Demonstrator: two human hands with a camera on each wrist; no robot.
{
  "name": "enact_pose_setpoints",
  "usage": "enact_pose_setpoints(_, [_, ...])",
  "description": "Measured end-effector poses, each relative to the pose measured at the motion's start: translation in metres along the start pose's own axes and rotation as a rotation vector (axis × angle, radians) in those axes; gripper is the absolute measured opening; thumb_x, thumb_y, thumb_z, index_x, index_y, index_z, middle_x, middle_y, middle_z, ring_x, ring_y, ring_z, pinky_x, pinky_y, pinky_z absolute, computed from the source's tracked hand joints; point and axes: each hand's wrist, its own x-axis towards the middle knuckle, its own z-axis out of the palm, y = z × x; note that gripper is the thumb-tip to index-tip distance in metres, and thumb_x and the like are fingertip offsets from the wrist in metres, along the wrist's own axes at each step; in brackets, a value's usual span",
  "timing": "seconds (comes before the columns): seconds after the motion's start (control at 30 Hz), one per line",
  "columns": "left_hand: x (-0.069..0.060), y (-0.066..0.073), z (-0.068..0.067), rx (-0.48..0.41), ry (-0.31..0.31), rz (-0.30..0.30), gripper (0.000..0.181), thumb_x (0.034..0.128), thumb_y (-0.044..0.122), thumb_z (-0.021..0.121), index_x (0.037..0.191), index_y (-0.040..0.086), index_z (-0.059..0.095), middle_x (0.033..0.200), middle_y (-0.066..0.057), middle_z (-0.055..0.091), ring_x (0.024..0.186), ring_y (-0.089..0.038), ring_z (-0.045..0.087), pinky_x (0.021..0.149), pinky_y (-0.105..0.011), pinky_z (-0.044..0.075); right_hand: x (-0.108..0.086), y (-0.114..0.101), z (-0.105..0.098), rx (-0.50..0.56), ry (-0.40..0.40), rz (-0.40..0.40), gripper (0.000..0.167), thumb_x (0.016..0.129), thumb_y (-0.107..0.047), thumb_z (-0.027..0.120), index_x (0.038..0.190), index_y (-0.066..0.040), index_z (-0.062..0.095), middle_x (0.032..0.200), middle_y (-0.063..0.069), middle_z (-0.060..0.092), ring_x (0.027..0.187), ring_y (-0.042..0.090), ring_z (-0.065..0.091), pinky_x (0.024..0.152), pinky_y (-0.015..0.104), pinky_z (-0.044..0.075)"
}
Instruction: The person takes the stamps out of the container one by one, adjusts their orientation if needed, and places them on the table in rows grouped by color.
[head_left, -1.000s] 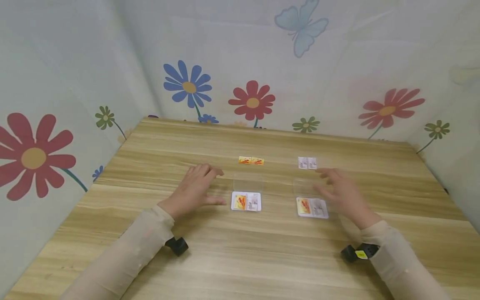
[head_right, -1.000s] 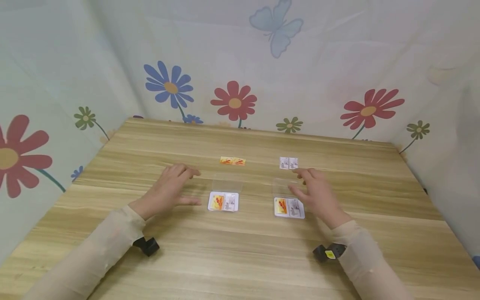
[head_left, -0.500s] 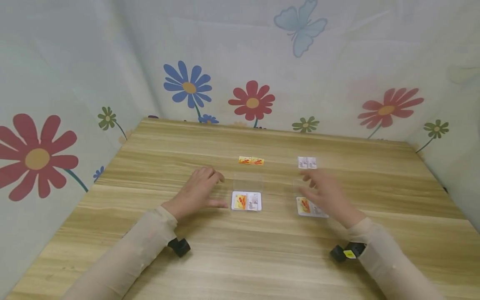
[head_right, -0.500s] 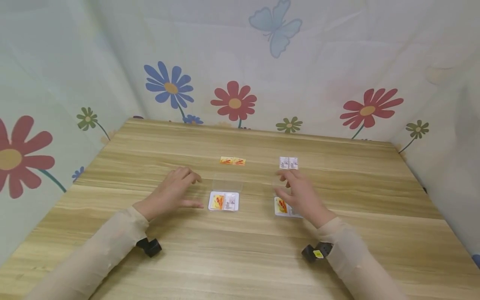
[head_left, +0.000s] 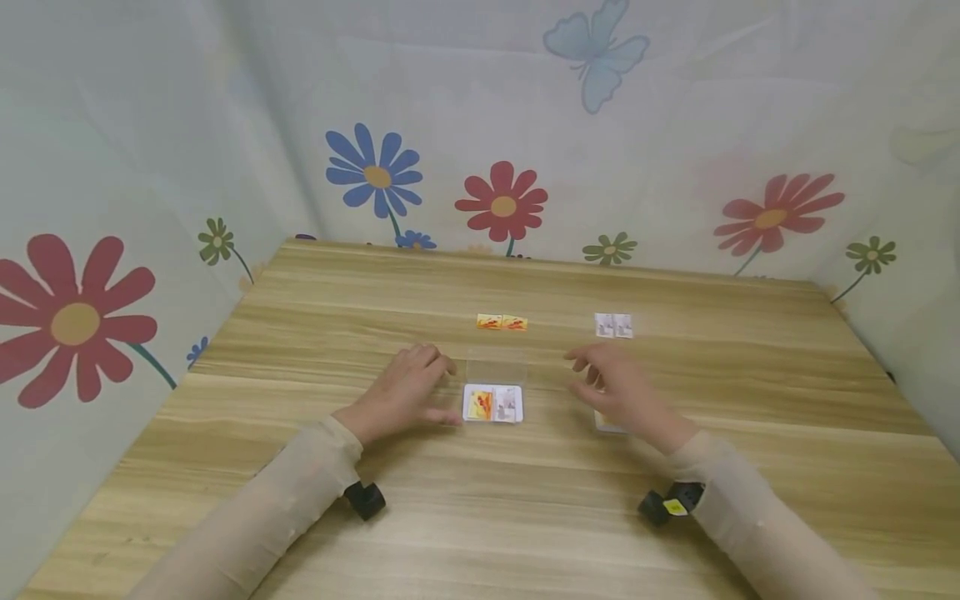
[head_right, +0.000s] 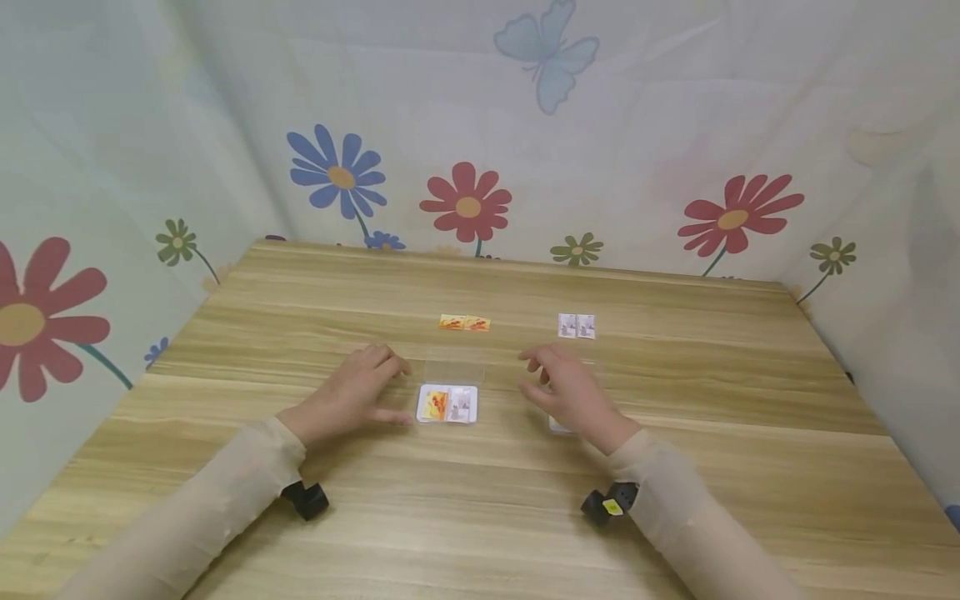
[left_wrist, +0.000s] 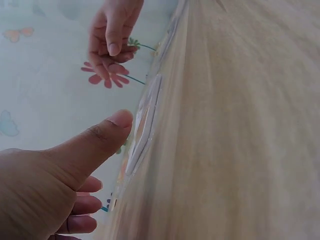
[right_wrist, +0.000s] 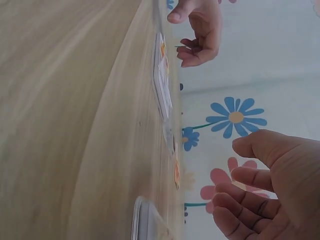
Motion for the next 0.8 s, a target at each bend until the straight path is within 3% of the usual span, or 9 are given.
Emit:
enact_pose_setpoints(0.3, [0.002,0.002,-0.003,-0.027,-0.04,-0.001,0.07,0.0669,0.057,0.078,0.113,0.008,0.061,0.101,-0.004,0.059,0.096,-0.021,0.053,0.088,-0.039,0.043,0.009,-0.018,0.008,0.059,-0.082,0.05,0.033,0.087,-0.015,0.067,0.117,-0.001,0.062,0.1,0.012,0.064,0.081,0.015,0.058,0.071,0.027,0.049])
enact_pose_setpoints(0.5, [0.004,0.003,-0.004,-0.057,-0.083,-0.008,0.069,0.069,0.055,0.078,0.116,0.007,0.061,0.106,-0.005,0.059,0.101,-0.022,0.053,0.091,-0.04,0.043,0.014,-0.023,0.012,0.137,-0.13,0.052,0.033,0.089,-0.016,0.066,0.117,-0.001,0.062,0.101,0.012,0.065,0.084,0.016,0.059,0.072,0.028,0.05])
enact_pose_setpoints(0.8, [0.005,0.004,0.0,-0.075,-0.106,-0.031,0.067,0.0701,0.055,0.078,0.114,0.008,0.061,0.107,-0.005,0.058,0.103,-0.022,0.052,0.092,-0.04,0.042,0.021,-0.032,0.019,0.147,-0.169,0.014,0.03,0.089,-0.017,0.066,0.116,-0.002,0.063,0.099,0.008,0.066,0.083,0.013,0.059,0.071,0.023,0.049])
